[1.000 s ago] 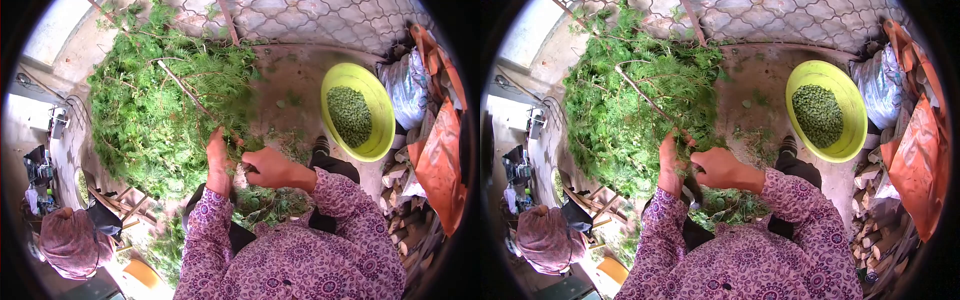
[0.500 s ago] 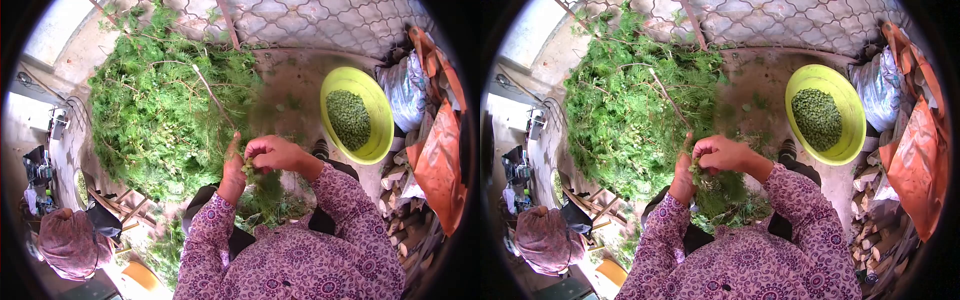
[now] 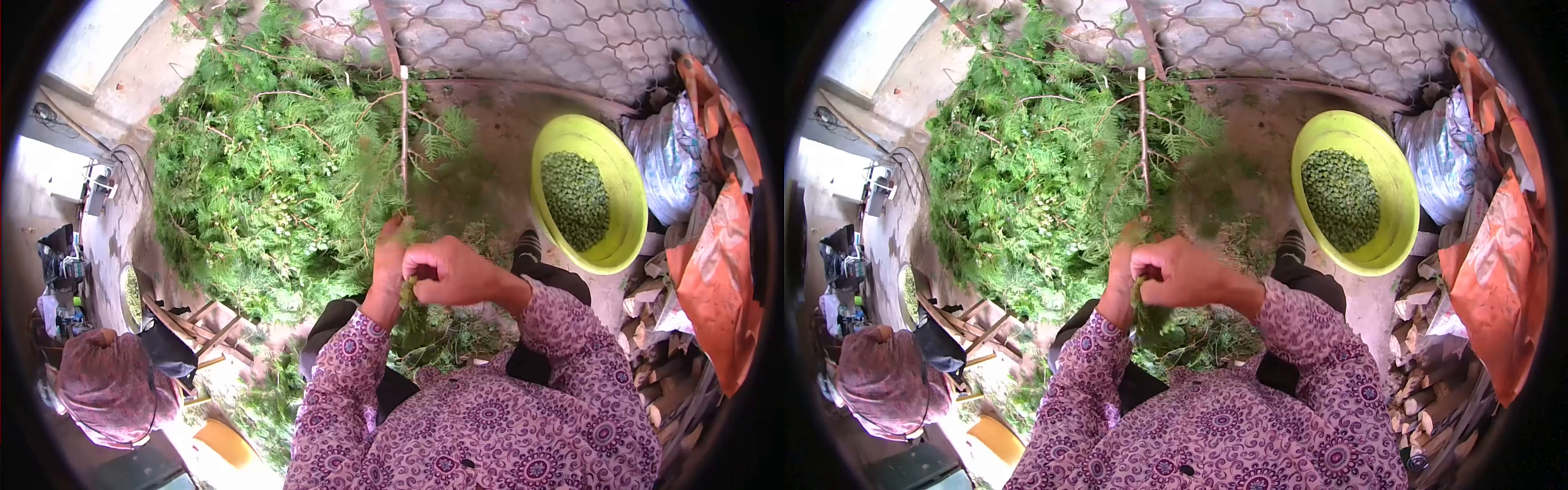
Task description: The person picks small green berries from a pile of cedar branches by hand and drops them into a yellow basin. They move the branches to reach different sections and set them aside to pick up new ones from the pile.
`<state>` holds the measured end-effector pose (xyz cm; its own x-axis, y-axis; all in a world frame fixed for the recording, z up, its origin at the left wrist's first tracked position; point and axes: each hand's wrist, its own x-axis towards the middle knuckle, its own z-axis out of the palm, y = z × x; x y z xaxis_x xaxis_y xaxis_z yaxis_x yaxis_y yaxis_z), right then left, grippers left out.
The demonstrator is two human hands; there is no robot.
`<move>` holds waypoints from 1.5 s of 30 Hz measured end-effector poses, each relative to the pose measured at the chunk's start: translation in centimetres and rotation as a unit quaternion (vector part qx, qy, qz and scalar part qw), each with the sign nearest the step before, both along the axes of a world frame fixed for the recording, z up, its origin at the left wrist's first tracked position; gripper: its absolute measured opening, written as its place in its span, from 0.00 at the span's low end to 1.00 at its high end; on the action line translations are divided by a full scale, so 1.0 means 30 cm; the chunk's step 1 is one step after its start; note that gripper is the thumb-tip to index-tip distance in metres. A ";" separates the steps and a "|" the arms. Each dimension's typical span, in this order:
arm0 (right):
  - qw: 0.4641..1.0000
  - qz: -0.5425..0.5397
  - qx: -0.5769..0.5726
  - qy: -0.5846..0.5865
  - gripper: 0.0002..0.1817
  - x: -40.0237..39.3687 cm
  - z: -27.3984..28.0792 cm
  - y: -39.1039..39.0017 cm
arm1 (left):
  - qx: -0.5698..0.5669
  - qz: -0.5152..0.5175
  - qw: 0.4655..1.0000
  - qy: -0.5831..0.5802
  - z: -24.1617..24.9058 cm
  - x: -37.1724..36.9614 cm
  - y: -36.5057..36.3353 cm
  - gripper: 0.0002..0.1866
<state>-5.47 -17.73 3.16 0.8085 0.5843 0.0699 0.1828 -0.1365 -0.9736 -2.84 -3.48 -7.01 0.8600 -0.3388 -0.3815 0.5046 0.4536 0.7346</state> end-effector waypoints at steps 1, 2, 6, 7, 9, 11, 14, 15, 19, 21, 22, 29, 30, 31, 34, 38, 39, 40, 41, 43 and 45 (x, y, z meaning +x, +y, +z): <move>0.996 -0.037 -0.017 -0.083 0.04 -0.017 -0.001 0.015 | 0.115 0.004 0.991 -0.063 0.047 0.006 -0.009 0.25; 0.996 -0.034 -0.016 -0.081 0.04 -0.026 -0.002 0.026 | 0.115 0.006 0.991 -0.062 0.039 0.009 -0.015 0.25; 0.986 -0.021 0.093 -0.138 0.04 -0.061 0.069 0.044 | 0.127 0.083 0.987 0.055 0.111 -0.005 -0.035 0.19; 0.989 0.007 0.110 -0.103 0.04 -0.048 0.080 0.031 | 0.065 0.111 0.990 0.051 0.107 -0.027 -0.028 0.16; 0.990 0.005 0.128 -0.052 0.03 -0.006 -0.001 -0.002 | -0.023 0.100 0.982 0.160 0.097 0.002 -0.018 0.09; 0.961 -0.004 0.232 0.148 0.04 0.016 0.047 -0.070 | -0.078 0.080 0.979 0.173 0.162 0.002 -0.015 0.09; 0.857 -0.001 0.351 0.377 0.05 0.036 0.056 -0.132 | -0.114 0.135 0.949 0.259 0.180 0.008 -0.015 0.12; 0.829 -0.001 0.378 0.413 0.06 0.034 0.051 -0.140 | -0.272 0.034 0.950 0.148 0.075 0.005 0.023 0.14; 0.810 -0.019 0.371 0.454 0.06 0.023 0.053 -0.101 | -0.316 -0.060 0.947 0.011 0.062 -0.017 0.033 0.22; 0.863 -0.049 0.320 0.388 0.06 0.018 0.045 -0.083 | -0.173 -0.016 0.985 0.019 0.083 -0.029 0.033 0.24; 0.863 -0.049 0.321 0.388 0.06 0.016 0.039 -0.081 | -0.173 -0.016 0.985 0.019 0.082 -0.032 0.034 0.24; 0.995 -0.094 0.042 0.001 0.12 -0.005 -0.026 -0.025 | -0.132 0.072 0.984 0.094 0.147 0.006 -0.005 0.15; 0.994 -0.097 0.015 -0.037 0.12 -0.007 -0.021 -0.018 | -0.139 0.042 0.984 0.105 0.132 0.021 0.005 0.15; 0.995 -0.096 0.015 -0.037 0.12 -0.005 -0.024 -0.014 | -0.146 0.011 0.982 0.115 0.119 0.031 0.012 0.15; 0.988 -0.090 -0.043 -0.115 0.11 -0.002 -0.028 -0.007 | -0.085 0.013 0.988 0.130 0.117 0.037 0.011 0.14; 0.987 -0.061 -0.130 -0.069 0.08 -0.011 -0.009 0.001 | -0.101 0.072 0.980 0.155 0.124 0.036 -0.004 0.14; 0.989 -0.054 -0.132 -0.042 0.07 -0.012 -0.004 0.002 | -0.101 0.072 0.980 0.154 0.143 0.038 -0.012 0.14; 0.989 -0.053 -0.132 -0.043 0.07 -0.020 0.014 0.002 | -0.056 0.092 0.984 0.140 0.174 0.040 -0.021 0.13; 0.998 0.029 -0.049 0.006 0.07 -0.037 0.044 0.004 | -0.012 0.113 0.986 0.125 0.192 0.041 -0.024 0.13; 0.985 0.143 0.068 0.072 0.07 -0.060 0.050 0.008 | -0.073 0.138 0.982 0.108 0.154 0.051 -0.007 0.13; 0.968 0.119 0.106 0.196 0.06 -0.030 0.043 -0.037 | -0.103 0.163 0.977 0.092 0.205 0.024 -0.018 0.11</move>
